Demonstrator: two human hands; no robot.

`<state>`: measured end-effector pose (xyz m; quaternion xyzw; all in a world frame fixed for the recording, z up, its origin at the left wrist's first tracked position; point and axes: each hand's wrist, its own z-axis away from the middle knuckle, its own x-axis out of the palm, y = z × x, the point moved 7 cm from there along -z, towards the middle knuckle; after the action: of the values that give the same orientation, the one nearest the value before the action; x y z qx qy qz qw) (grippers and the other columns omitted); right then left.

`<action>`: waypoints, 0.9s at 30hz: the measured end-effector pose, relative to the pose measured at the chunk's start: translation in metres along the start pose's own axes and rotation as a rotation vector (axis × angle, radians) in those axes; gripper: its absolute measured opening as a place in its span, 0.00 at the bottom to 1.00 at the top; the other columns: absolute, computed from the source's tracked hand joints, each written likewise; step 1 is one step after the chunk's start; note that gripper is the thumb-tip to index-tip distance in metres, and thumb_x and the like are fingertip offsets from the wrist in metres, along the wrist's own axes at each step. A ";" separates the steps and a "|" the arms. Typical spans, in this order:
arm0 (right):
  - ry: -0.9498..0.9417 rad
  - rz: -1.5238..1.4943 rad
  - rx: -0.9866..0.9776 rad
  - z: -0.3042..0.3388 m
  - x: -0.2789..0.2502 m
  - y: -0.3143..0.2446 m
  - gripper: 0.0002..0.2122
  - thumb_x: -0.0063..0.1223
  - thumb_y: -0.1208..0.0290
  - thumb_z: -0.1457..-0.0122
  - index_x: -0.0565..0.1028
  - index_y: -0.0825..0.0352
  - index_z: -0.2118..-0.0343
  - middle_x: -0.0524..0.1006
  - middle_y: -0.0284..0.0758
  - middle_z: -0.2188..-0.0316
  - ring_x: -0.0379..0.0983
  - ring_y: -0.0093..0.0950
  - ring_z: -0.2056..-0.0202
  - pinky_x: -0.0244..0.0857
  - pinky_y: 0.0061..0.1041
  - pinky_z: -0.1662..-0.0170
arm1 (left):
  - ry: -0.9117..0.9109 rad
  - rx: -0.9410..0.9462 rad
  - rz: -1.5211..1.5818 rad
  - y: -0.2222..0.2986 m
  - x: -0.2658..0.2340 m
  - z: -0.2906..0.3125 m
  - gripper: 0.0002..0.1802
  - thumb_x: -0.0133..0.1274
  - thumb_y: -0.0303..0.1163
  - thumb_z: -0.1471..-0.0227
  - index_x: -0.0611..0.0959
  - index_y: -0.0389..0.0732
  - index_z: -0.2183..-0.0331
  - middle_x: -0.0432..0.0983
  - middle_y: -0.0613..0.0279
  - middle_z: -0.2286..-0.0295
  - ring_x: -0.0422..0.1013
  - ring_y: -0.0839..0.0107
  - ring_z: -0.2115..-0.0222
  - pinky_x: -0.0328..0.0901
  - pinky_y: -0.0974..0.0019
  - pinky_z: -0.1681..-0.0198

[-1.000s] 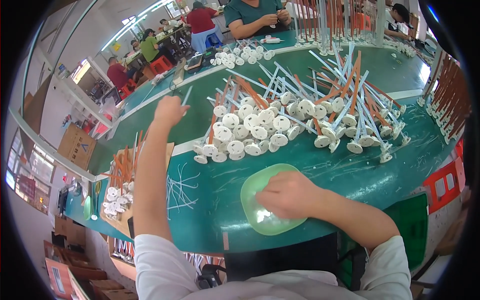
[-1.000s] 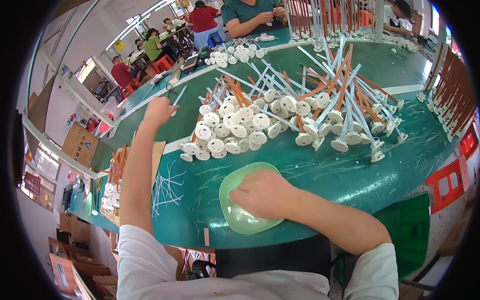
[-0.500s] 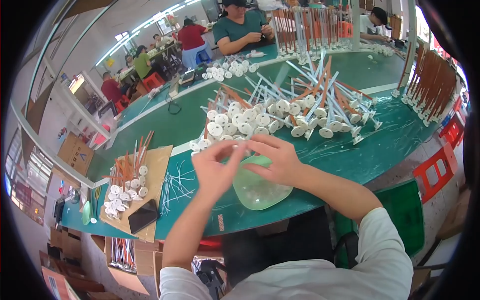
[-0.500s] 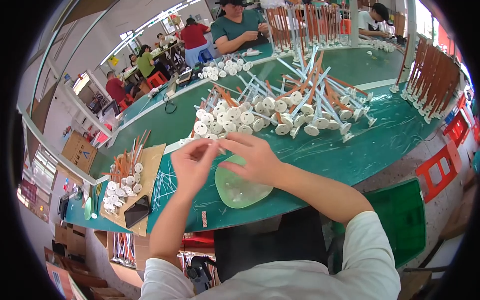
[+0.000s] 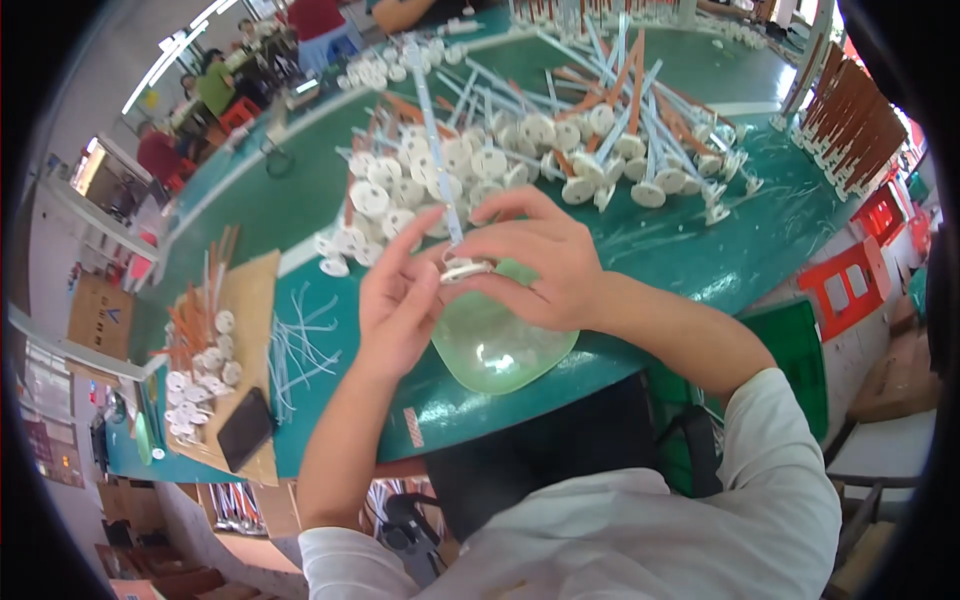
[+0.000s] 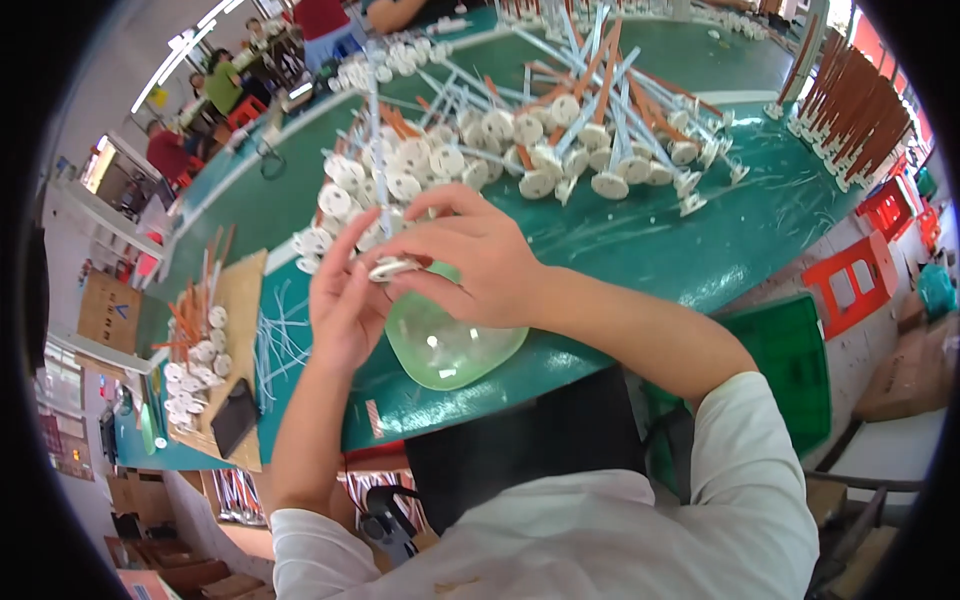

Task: Assembling LED light components by attaching light strips to plastic bases.

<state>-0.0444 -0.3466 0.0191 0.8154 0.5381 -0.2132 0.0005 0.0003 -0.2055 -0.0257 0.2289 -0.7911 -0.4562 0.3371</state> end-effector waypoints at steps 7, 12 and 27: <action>0.051 -0.012 -0.103 0.002 0.011 -0.003 0.17 0.71 0.77 0.62 0.81 0.65 0.64 0.79 0.38 0.60 0.73 0.36 0.60 0.70 0.21 0.72 | -0.012 0.128 0.113 0.012 0.002 0.008 0.35 0.50 0.20 0.43 0.57 0.34 0.38 0.77 0.41 0.57 0.74 0.51 0.54 0.71 0.57 0.52; 0.069 0.038 -0.167 0.014 0.012 -0.003 0.16 0.70 0.78 0.64 0.81 0.68 0.67 0.80 0.37 0.67 0.76 0.32 0.69 0.70 0.22 0.74 | 0.201 0.103 -0.157 0.002 -0.020 0.020 0.18 0.56 0.17 0.48 0.80 0.32 0.53 0.81 0.50 0.62 0.77 0.68 0.61 0.72 0.66 0.55; -0.015 -0.046 -0.111 0.009 0.014 0.003 0.10 0.62 0.84 0.57 0.80 0.72 0.69 0.80 0.40 0.73 0.77 0.33 0.75 0.71 0.24 0.73 | 0.245 0.098 0.067 -0.013 -0.022 0.020 0.08 0.55 0.19 0.46 0.83 0.30 0.62 0.80 0.50 0.62 0.78 0.64 0.63 0.76 0.56 0.56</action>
<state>-0.0405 -0.3371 0.0052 0.7999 0.5678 -0.1892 0.0448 0.0004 -0.1855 -0.0511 0.2725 -0.7727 -0.3741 0.4344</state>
